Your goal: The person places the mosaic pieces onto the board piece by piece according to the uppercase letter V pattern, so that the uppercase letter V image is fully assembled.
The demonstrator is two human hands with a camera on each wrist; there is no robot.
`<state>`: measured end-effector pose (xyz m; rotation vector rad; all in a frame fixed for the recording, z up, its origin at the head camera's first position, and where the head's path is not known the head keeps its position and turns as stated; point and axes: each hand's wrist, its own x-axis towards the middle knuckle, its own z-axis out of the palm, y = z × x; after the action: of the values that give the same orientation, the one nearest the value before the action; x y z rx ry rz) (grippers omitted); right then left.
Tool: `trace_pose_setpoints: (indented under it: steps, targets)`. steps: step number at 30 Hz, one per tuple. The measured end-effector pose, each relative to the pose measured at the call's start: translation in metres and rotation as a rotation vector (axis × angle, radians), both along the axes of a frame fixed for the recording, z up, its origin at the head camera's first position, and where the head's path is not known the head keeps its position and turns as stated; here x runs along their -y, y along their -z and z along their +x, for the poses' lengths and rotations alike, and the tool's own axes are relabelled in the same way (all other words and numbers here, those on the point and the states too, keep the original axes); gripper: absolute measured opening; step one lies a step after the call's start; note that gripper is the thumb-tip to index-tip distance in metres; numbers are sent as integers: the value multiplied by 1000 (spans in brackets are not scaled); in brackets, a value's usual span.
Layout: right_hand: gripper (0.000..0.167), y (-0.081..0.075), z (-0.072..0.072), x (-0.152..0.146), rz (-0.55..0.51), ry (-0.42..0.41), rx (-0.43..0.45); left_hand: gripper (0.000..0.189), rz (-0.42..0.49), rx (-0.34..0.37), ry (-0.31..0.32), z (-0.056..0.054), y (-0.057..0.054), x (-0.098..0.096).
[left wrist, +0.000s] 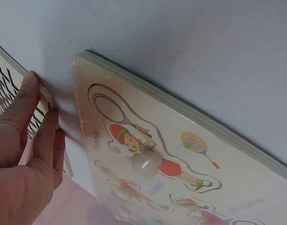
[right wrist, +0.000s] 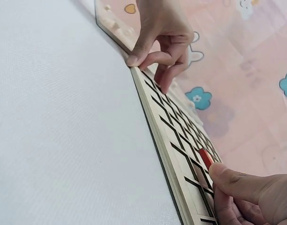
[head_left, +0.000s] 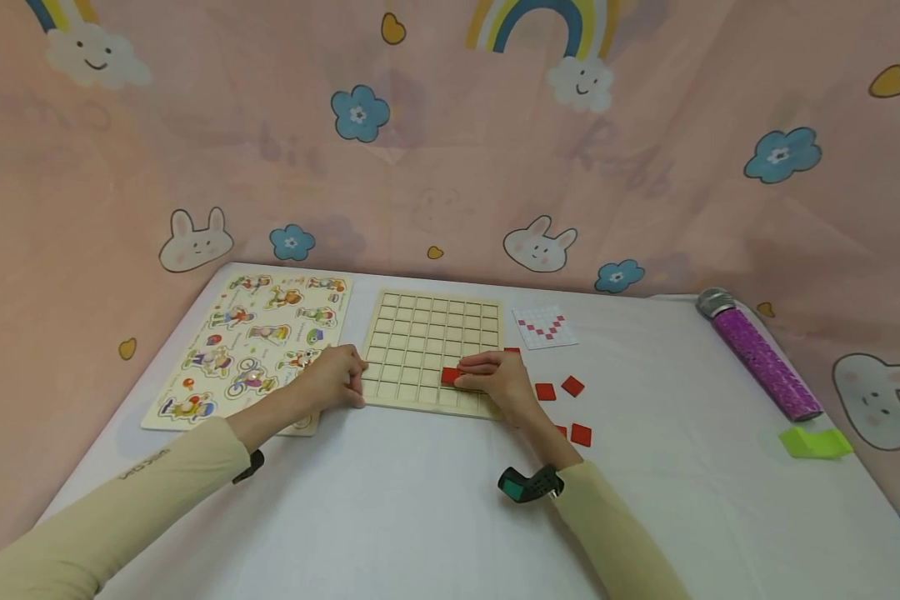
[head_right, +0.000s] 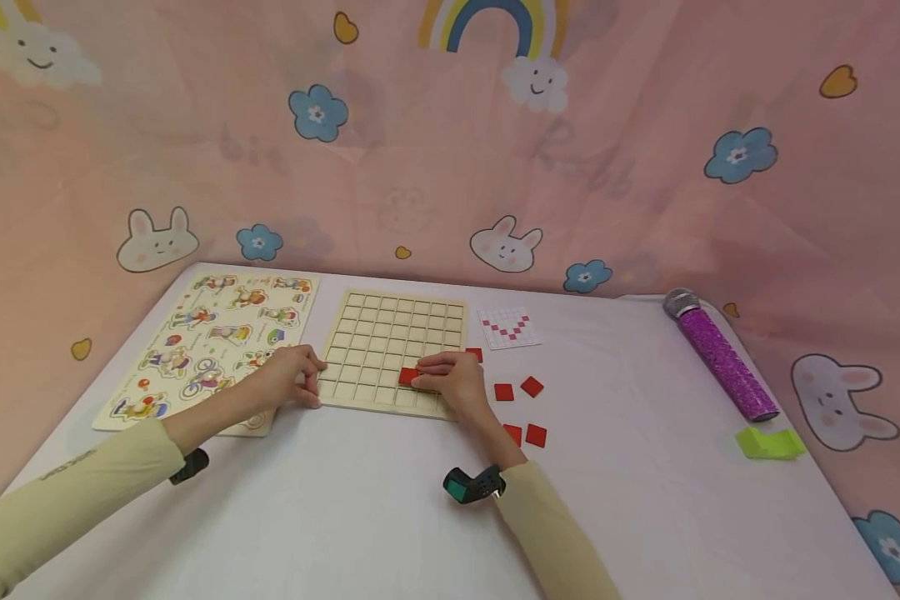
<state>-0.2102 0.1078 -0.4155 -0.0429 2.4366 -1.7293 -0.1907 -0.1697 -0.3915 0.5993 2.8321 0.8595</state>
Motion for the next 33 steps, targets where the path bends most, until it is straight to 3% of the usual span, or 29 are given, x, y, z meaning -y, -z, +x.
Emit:
trace_pose_setpoints:
  steps: [12, 17, 22, 33]
  targets:
    - [29, 1, 0, 13, 85, -23, -68, 27, -9, -1, -8, 1, -2, -1]
    - [27, 1, -1, 17, 61, -27, -63, 26, -7, -3, -6, 1, -2, -2]
    - [27, 3, -1, 20, 53, -42, -111, 26, -9, -23, 8, 1, -2, -1]
    - [26, 3, -1, 26, 111, -46, -143, 27, -10, -21, 4, 2, -3, -2]
